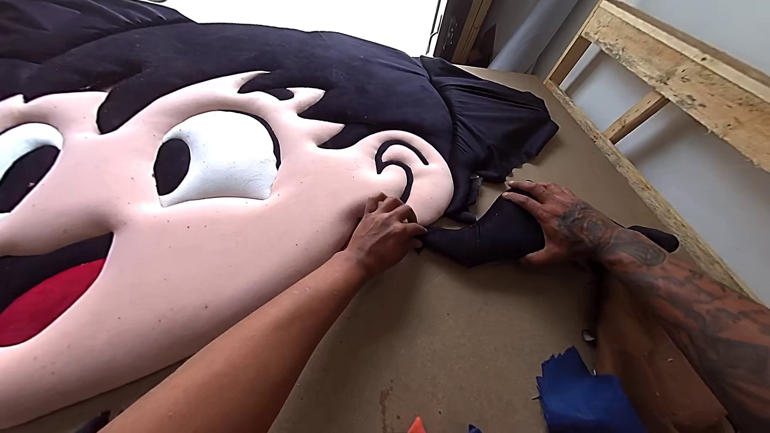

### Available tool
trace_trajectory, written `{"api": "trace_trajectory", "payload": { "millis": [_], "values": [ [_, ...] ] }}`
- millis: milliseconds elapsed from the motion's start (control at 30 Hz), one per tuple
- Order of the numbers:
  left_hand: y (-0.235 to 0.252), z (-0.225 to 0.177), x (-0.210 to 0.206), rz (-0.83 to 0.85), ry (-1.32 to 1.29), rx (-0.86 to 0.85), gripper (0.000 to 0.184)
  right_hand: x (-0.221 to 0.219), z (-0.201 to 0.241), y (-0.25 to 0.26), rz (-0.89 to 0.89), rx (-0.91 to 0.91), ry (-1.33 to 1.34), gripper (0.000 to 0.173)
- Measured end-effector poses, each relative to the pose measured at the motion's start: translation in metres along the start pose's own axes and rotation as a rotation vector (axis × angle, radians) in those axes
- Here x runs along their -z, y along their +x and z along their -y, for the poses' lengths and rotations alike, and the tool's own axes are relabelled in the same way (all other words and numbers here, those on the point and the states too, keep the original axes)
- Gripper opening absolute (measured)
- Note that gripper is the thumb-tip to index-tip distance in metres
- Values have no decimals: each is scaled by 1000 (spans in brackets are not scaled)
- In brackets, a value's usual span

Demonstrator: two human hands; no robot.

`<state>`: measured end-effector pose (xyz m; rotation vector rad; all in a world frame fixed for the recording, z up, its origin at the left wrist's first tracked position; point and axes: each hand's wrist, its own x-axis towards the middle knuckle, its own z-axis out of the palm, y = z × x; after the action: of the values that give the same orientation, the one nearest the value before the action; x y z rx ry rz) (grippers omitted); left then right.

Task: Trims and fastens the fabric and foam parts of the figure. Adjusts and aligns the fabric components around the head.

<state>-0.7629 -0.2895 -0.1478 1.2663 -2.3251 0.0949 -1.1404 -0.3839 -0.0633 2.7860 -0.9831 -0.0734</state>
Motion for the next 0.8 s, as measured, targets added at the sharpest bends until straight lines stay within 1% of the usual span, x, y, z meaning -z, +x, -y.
{"api": "trace_trajectory", "payload": {
  "millis": [133,300,367,467,633,800],
  "values": [
    [-3,1,-10,-62,-70,76,19,-14,-18,15,56,45,52,127],
    [6,-3,-12,-84,-77,51,17,-35,-41,26,55,101,78,127],
    [10,0,-14,-96,-107,42,17,-36,-49,31,81,107,79,126],
    [10,3,-16,-155,-148,78,24,-33,-58,42,119,96,71,123],
    [10,-2,-23,-227,-130,155,33,-35,-66,53,93,58,84,118],
    [8,-8,-25,-249,-112,199,33,-35,-68,62,71,49,108,117]
  ]
}}
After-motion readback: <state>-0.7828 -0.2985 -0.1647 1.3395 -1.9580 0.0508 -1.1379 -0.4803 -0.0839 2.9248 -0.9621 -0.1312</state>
